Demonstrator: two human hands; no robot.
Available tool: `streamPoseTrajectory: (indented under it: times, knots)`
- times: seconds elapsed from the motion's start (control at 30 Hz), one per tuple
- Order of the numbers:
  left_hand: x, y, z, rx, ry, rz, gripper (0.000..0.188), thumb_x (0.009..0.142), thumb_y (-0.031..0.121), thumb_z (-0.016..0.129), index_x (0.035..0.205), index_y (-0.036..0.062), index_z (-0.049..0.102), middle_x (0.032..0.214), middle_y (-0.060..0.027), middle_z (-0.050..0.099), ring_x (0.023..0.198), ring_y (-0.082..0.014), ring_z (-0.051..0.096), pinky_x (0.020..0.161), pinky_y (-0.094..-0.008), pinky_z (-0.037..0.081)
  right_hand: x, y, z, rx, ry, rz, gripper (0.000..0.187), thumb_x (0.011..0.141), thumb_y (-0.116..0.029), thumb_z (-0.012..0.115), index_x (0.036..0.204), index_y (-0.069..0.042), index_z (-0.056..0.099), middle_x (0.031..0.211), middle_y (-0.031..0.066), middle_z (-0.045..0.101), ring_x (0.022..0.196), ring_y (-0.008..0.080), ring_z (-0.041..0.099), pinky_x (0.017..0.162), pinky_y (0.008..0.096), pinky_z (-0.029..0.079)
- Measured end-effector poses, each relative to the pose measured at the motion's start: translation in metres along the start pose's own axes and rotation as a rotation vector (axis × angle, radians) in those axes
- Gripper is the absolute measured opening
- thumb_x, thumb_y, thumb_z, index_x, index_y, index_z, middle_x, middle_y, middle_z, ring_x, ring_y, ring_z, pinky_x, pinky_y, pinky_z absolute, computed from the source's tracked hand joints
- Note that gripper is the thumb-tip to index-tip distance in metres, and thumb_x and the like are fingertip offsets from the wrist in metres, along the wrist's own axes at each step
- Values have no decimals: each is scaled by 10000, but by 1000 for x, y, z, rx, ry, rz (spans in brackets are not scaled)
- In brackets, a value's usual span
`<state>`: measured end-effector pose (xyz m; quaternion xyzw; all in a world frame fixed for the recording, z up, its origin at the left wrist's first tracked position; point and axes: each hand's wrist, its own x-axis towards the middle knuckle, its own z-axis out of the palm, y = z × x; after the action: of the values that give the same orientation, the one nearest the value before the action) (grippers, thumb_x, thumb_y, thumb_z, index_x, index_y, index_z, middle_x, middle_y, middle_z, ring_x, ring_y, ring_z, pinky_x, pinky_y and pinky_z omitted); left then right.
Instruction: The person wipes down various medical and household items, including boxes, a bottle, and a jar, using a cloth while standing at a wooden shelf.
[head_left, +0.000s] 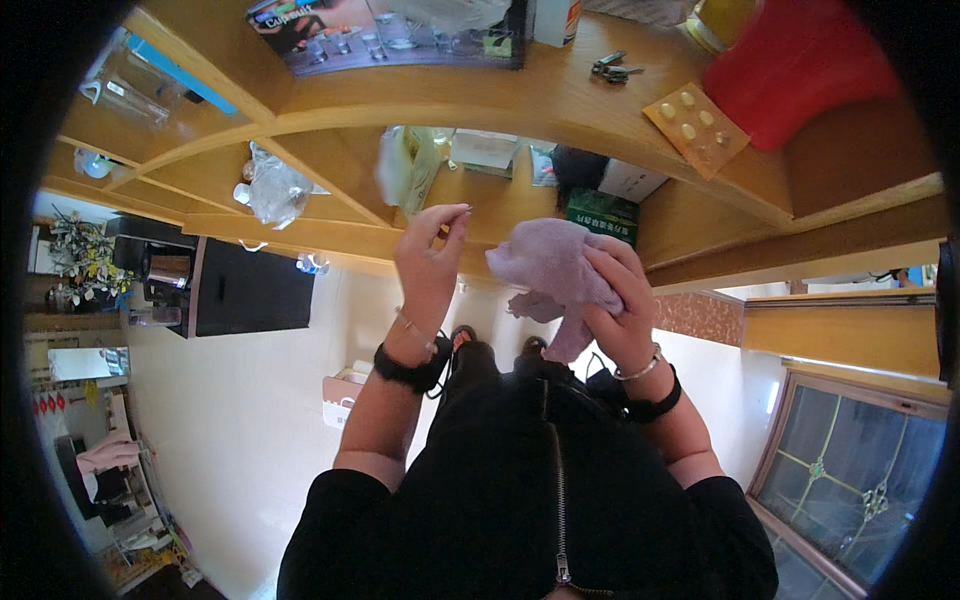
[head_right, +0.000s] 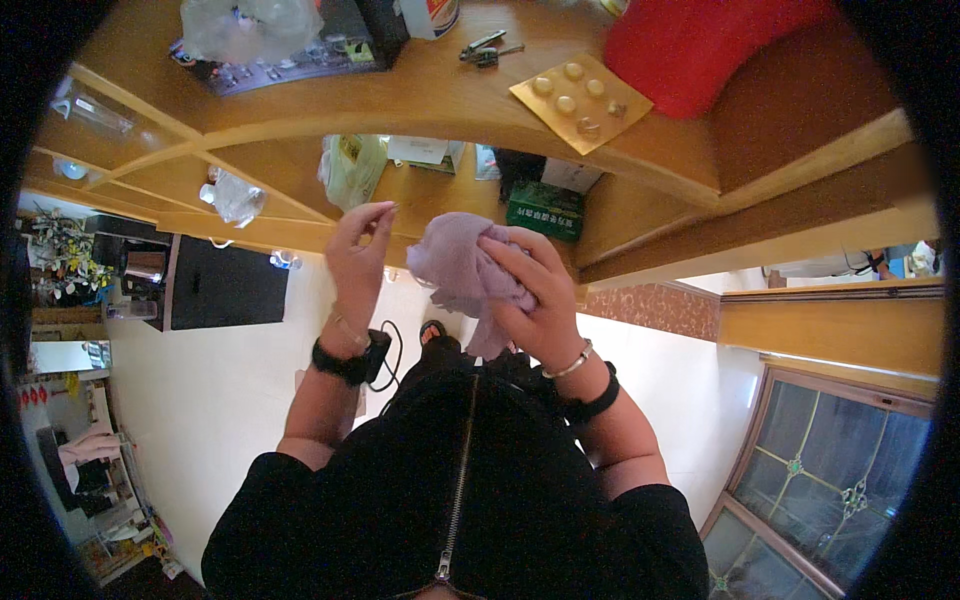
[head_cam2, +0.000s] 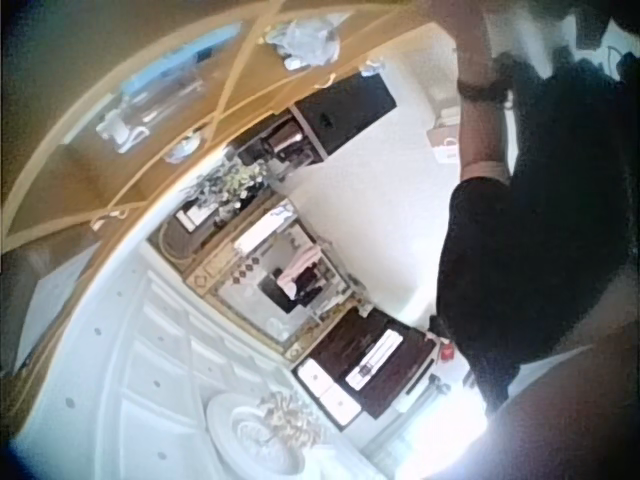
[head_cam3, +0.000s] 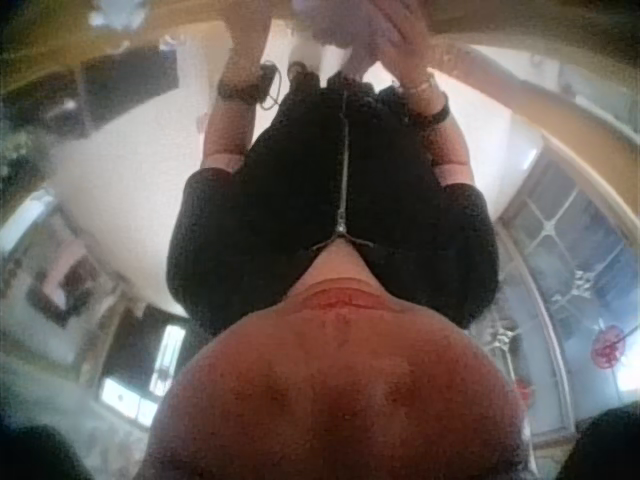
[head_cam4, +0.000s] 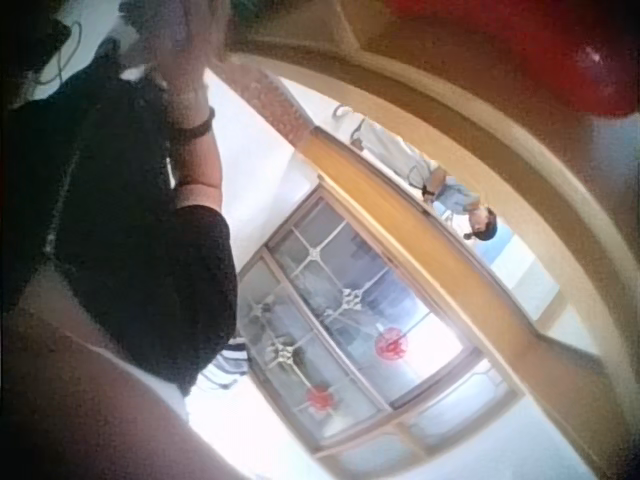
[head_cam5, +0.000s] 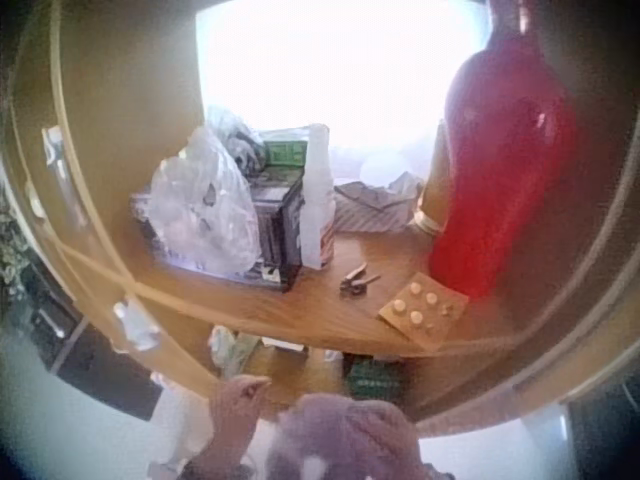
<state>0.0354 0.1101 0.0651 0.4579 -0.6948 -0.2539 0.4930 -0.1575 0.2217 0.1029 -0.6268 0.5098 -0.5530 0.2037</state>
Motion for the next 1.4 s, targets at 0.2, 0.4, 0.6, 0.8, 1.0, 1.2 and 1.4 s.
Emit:
streamPoseTrajectory:
  times: [0.2,0.4,0.6,0.8,1.0,1.2,1.4]
  knots:
    - [2,-87,47,270,-13,48,139,828,93,602,936,8,622,886,-151,630,759,-301,606,666,-340,484,-15,38,29,92,-92,160,481,667,0,564,1146,-33,596,1116,147,554,1046,286,540,907,322,414]
    - [23,-108,63,419,-51,-29,87,822,57,513,870,8,567,892,-173,571,874,-369,540,749,-430,443,-20,43,32,134,-159,210,480,671,20,574,1148,-34,595,1120,143,552,1046,273,540,900,317,417]
    - [37,-122,74,533,-36,3,126,800,37,489,886,25,580,930,-163,568,876,-369,538,760,-422,453,-25,46,29,131,-163,234,476,675,29,575,1146,-38,596,1125,139,553,1050,267,538,902,315,416]
    - [24,-109,67,663,13,130,248,807,9,472,1020,32,597,1086,-154,571,956,-351,547,836,-386,463,-28,48,23,151,-195,238,476,674,32,584,1146,-34,596,1132,134,551,1054,268,536,903,314,415]
    - [4,-68,20,471,-8,31,237,848,41,474,1052,-1,585,1105,-190,576,1006,-346,543,875,-379,448,-32,52,10,138,-183,212,463,679,20,561,1139,-28,594,1130,140,551,1055,274,536,905,318,414]
    - [-4,-94,31,623,-242,190,282,851,65,485,1099,-53,548,1148,-211,556,1062,-341,528,918,-388,433,-37,58,8,201,-200,214,470,671,44,533,1135,-10,586,1163,137,535,1091,261,518,933,314,391]
    - [3,-126,70,626,-104,271,320,838,79,485,1119,-69,527,1167,-248,533,1111,-370,491,954,-407,403,-45,57,0,160,-178,219,473,679,17,552,1147,-33,592,1138,139,550,1068,276,533,913,324,414]
